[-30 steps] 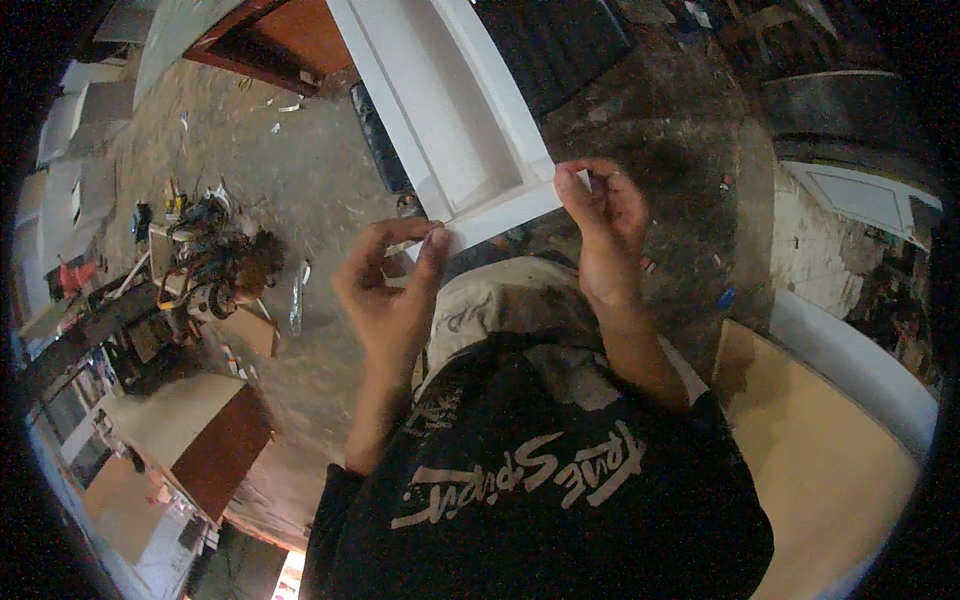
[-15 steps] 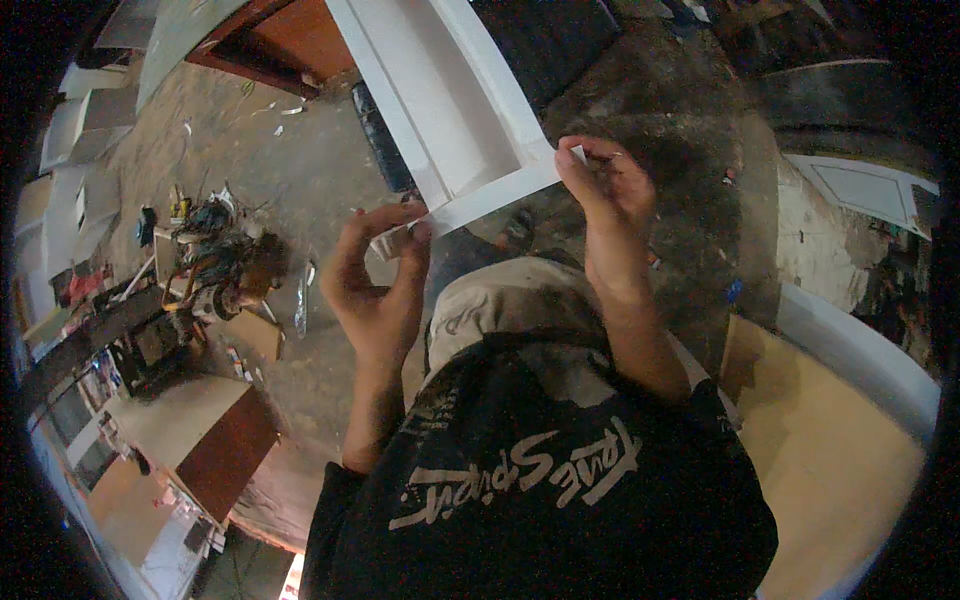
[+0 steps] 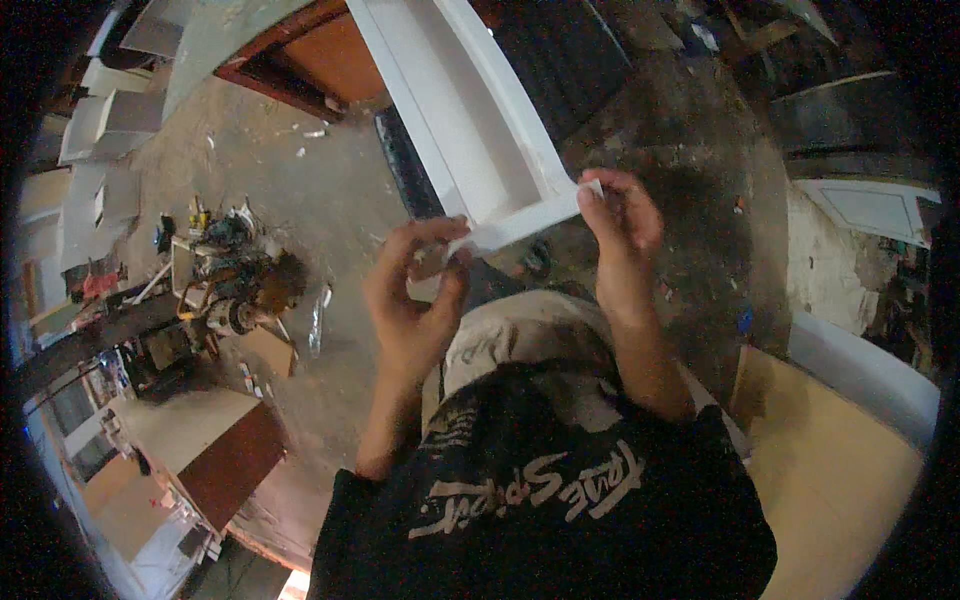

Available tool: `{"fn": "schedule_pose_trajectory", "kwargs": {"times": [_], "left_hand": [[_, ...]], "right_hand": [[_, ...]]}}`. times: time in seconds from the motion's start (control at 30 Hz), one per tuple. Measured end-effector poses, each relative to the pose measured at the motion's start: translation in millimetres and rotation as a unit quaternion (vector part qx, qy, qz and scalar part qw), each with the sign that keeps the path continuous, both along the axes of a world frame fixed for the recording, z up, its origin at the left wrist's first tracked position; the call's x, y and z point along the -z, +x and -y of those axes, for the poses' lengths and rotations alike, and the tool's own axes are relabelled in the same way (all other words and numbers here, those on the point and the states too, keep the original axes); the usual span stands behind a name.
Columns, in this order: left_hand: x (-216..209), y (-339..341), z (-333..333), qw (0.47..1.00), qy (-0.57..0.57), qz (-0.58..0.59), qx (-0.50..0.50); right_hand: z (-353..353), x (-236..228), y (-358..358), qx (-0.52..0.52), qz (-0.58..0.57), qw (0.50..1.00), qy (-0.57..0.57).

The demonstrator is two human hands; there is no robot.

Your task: The person applies white edging tape to the edges of a white wooden shelf unit, pressing the tape down by hand and trimming the excess with a blade.

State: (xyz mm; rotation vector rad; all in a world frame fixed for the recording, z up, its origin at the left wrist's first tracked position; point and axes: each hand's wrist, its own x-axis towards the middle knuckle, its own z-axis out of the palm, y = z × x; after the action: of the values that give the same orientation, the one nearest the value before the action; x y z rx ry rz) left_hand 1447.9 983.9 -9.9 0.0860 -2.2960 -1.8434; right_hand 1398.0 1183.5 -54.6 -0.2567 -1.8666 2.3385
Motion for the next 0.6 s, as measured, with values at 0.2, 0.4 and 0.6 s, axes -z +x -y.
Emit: {"fn": "schedule_pose_trajectory", "kwargs": {"times": [0.2, 0.4, 0.6], "left_hand": [[-10, -20, 30, 0.998, -0.06, -0.007, 0.031], [-19, -15, 35, 0.976, -0.165, -0.02, 0.139], [-10, -4, 21, 0.973, -0.19, -0.078, 0.106]], "right_hand": [[2, -9, 2, 0.002, 0.007, 1.0, -0.028], [-4, -13, 10, 0.008, 0.047, 0.999, 0.018], [-8, -21, 13, -0.022, 0.043, 0.999, -0.001]]}}
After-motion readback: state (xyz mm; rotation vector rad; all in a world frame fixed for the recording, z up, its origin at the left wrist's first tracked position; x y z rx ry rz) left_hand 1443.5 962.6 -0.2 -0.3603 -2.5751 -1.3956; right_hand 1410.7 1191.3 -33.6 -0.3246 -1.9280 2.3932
